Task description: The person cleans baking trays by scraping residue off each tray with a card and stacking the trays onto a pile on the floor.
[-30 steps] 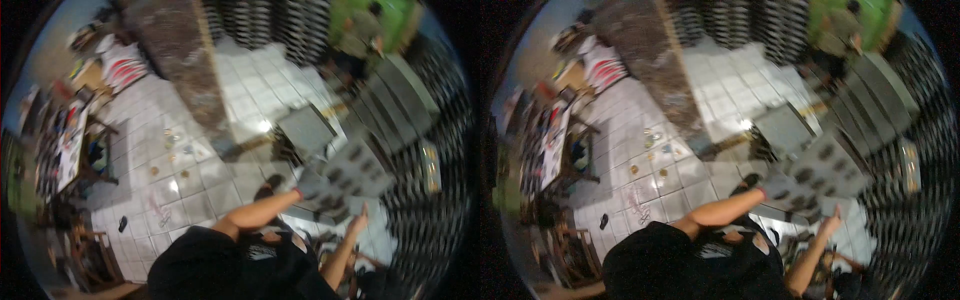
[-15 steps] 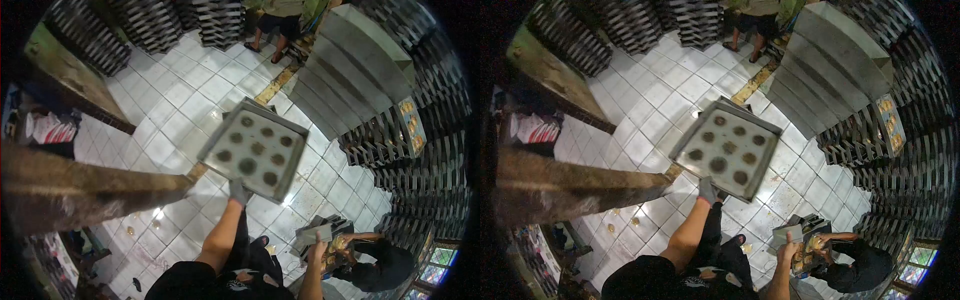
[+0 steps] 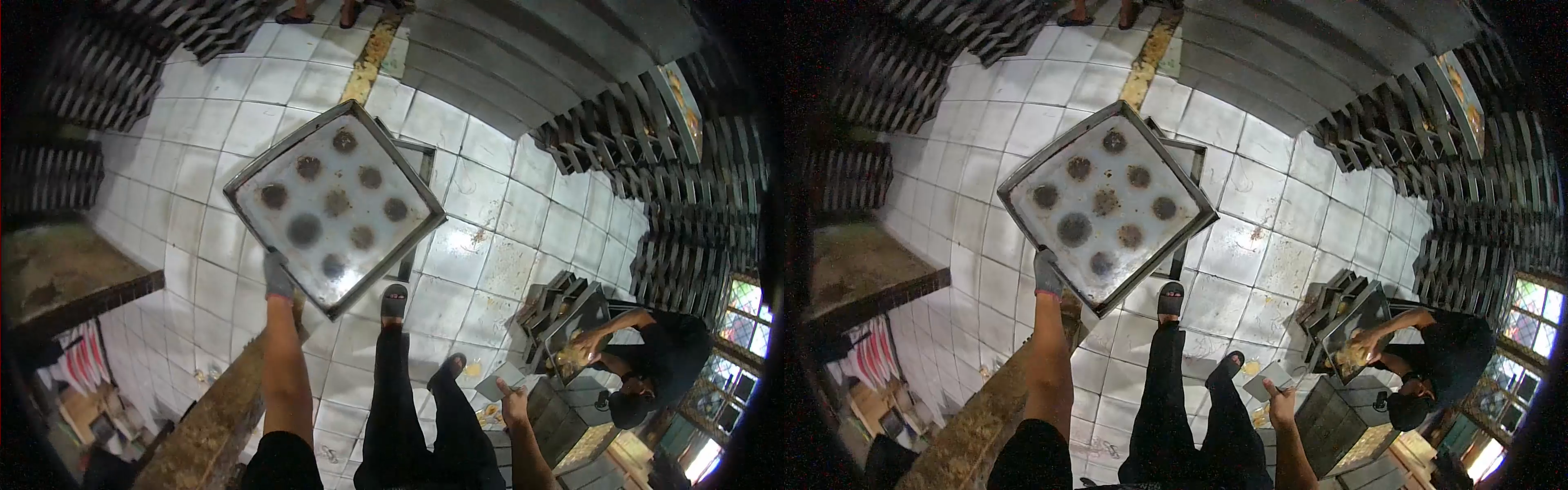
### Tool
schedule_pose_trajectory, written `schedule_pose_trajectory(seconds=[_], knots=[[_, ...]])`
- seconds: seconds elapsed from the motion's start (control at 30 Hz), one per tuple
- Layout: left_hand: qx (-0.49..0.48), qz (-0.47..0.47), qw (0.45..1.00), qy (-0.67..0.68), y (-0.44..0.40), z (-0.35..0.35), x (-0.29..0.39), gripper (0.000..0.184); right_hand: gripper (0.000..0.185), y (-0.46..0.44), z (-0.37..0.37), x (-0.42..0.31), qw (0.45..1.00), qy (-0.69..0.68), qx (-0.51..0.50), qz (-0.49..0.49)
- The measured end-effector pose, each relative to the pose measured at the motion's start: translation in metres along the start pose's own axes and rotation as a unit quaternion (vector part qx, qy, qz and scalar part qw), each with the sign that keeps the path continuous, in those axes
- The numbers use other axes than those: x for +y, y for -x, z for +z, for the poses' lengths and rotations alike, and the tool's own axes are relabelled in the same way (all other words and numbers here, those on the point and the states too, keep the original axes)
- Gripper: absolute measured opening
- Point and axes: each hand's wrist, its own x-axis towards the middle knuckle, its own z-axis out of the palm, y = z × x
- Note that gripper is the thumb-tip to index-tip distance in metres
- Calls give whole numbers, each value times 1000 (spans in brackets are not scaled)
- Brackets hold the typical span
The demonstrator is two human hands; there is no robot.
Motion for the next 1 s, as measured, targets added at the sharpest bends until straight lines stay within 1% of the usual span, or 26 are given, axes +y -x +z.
schedule_pose_trajectory(seconds=[0.1, 0.13, 0.17, 0.2, 0.23, 0.27, 0.3, 0.33, 0.37, 0.4, 0.47, 0.5, 0.53, 0.57, 0.6, 0.63, 0.67, 0.7, 0.73, 0.8, 0.83, 0.87, 0.9, 0.93, 0.97, 1.0], knots=[[5, 22, 999, -36, -7, 36, 0, 13, 31, -8, 9, 23, 999, -12, -20, 44], [25, -2, 999, -32, -9, 46, -1, 10, 29, -5, 15, 20, 997, 35, -14, 71], [48, -26, 998, -28, -13, 54, -6, 12, 28, -8, 19, 19, 991, 84, -10, 99], [51, -28, 998, -31, -21, 62, -13, 12, 28, -15, 14, 31, 991, 85, -10, 104], [41, -26, 999, -19, -29, 70, -19, 10, 27, -18, 8, 43, 987, 124, -21, 101], [39, -20, 999, -19, -34, 64, -29, 6, 25, -20, -2, 56, 981, 164, -31, 102], [36, -14, 999, -18, -42, 54, -41, 5, 25, -19, -6, 65, 978, 170, -29, 114], [44, -21, 999, -21, -56, 35, -58, 5, 21, -20, -7, 75, 982, 142, 2, 121], [36, 20, 998, -45, -78, 6, -84, 10, 19, -20, -5, 77, 983, 130, 16, 127], [35, 43, 997, -49, -80, 1, -91, 13, 18, -20, -3, 78, 984, 118, 29, 133], [35, 88, 994, -58, -82, -7, -102, 20, 24, -17, 5, 69, 991, 129, -16, 21], [86, 152, 947, -269, -79, -12, -105, 28, 24, -15, -2, 69, 991, 129, -22, 25], [132, 208, 850, -466, -77, -16, -106, 39, 37, -13, -11, 66, 955, 277, -77, -73], [163, 189, 810, -531, -54, 5, -91, 38, 51, -11, -17, 67, 885, 413, -131, -171], [169, 191, 806, -535, -53, -1, -96, 38, 51, -12, -12, 67, 886, 409, -138, -170], [166, 187, 802, -542, -55, -6, -102, 34, 59, -10, -7, 67, 929, 329, -111, -131], [163, 182, 799, -550, -62, -18, -112, 30, 60, -12, -3, 67, 947, 288, -102, -100], [158, 184, 844, -478, -67, -20, -114, 29, 60, -13, 0, 68, 963, 244, -90, -71], [156, 188, 842, -481, -70, -24, -115, 29, 61, -15, 1, 70, 976, 199, -76, -43], [151, 119, 862, -468, -51, 10, -94, 33, 59, -15, -2, 61, 958, 275, -78, 15], [143, 113, 862, -472, -39, 25, -89, 33, 59, -14, -6, 59, 950, 300, -76, 37], [141, 169, 855, -469, -26, 43, -81, 36, 52, -15, -15, 67, 896, 418, -114, -94], [136, 224, 846, -464, -15, 60, -76, 39, 48, -13, -21, 73, 860, 471, -128, -151], [124, 252, 841, -462, -8, 69, -82, 41, 46, -10, -26, 77, 817, 520, -135, -209], [112, 279, 835, -461, -2, 77, -89, 43, 38, -13, -16, 77, 955, 283, -80, -42], [145, 324, 793, -495, 10, 82, -96, 43, 42, -17, -6, 79, 992, 10, -14, 122]])
